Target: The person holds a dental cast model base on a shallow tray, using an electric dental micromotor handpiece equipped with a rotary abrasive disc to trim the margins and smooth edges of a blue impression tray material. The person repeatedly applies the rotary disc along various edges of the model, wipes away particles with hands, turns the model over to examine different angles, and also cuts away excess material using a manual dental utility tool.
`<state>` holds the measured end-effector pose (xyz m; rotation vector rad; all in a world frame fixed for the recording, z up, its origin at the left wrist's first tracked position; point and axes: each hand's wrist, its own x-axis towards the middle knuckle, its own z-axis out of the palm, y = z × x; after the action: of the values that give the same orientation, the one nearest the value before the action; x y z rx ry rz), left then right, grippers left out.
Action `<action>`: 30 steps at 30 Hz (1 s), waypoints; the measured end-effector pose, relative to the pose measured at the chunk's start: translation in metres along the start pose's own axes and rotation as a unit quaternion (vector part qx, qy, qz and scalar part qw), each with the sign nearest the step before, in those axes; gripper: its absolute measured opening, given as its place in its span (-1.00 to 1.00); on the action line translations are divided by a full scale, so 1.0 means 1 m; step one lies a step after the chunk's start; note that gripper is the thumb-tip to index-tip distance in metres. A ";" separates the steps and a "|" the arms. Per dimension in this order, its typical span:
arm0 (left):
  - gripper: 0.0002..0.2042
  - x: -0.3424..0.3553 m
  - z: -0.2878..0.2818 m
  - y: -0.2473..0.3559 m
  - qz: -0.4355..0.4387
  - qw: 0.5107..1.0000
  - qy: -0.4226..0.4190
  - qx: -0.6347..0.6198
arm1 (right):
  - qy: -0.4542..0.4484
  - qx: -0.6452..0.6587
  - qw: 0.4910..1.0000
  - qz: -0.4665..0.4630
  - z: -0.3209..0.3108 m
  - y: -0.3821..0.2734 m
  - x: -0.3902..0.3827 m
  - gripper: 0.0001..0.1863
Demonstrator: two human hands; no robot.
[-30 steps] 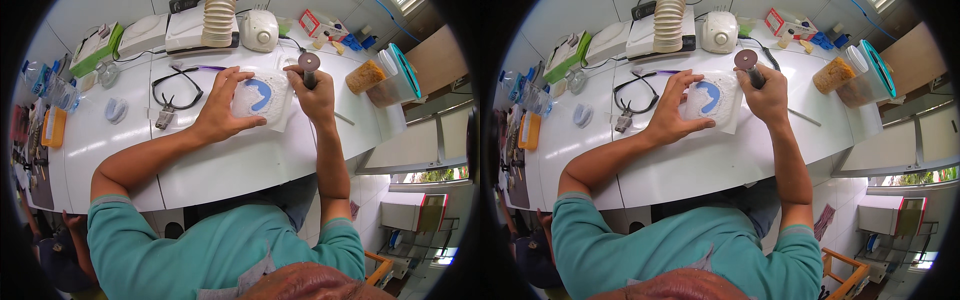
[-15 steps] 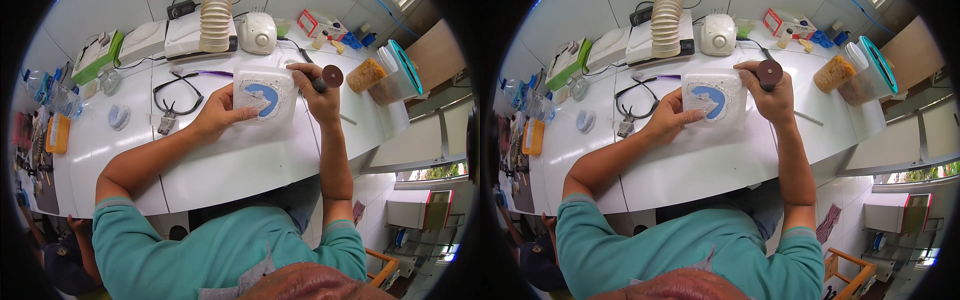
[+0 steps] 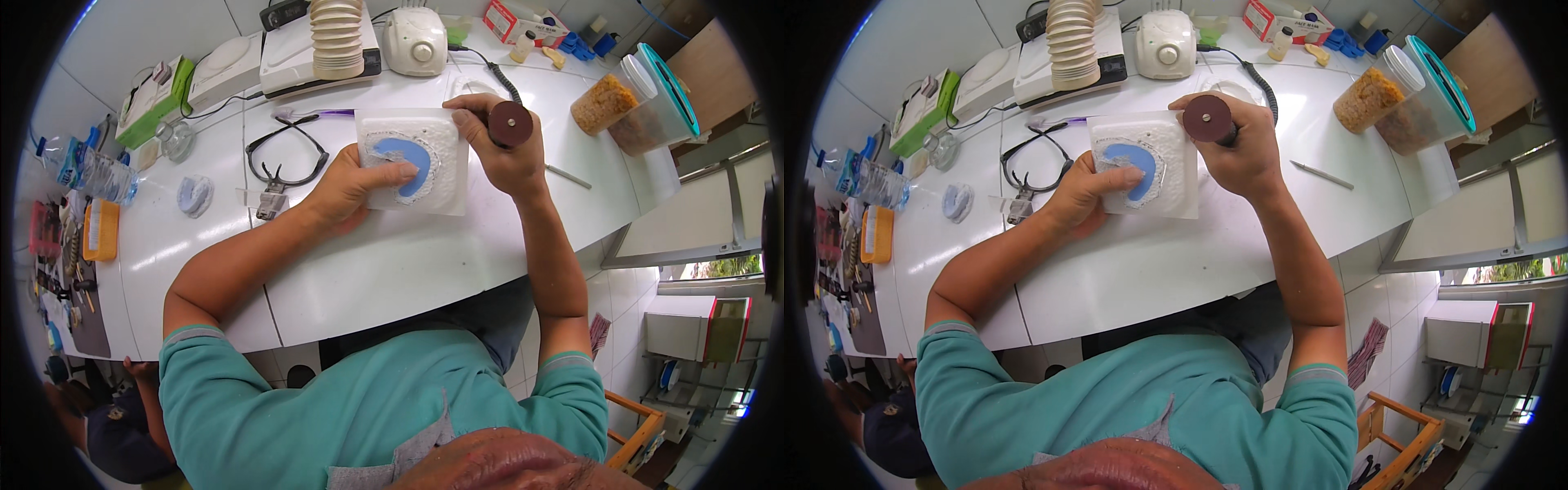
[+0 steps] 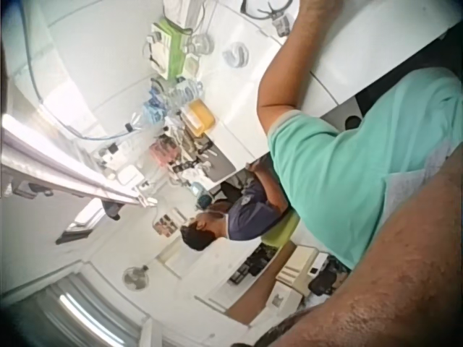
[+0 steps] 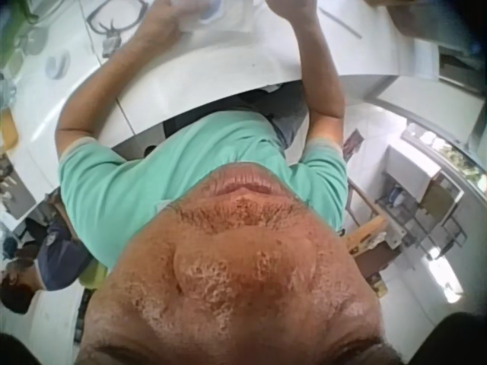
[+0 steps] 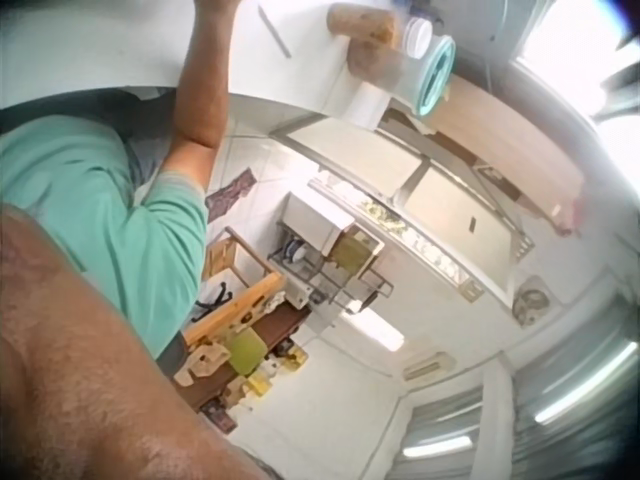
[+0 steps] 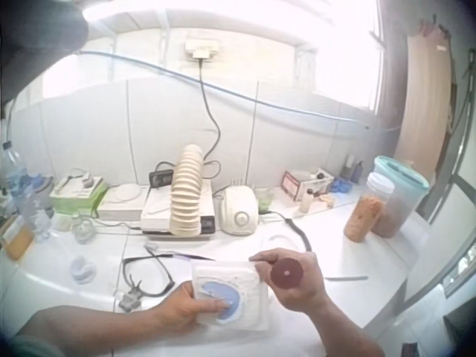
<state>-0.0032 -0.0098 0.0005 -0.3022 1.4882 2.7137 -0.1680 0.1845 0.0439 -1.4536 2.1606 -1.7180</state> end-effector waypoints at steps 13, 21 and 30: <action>-0.56 0.002 -0.006 0.007 -0.021 1.000 -0.016 -0.009 | -0.011 -0.043 0.999 -0.015 0.000 0.001 0.001 -0.82; -0.54 0.004 -0.007 0.006 -0.013 1.000 -0.017 -0.001 | -0.008 -0.047 0.999 -0.018 -0.002 0.000 0.002 -0.69; -0.31 0.007 -0.001 -0.003 0.089 0.989 0.003 0.117 | -0.061 -0.187 0.980 -0.021 -0.043 -0.002 -0.001 -0.63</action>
<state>-0.0090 -0.0098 -0.0041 -0.1768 1.8993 2.6264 -0.1891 0.2174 0.0615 -1.6414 2.4966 -1.2363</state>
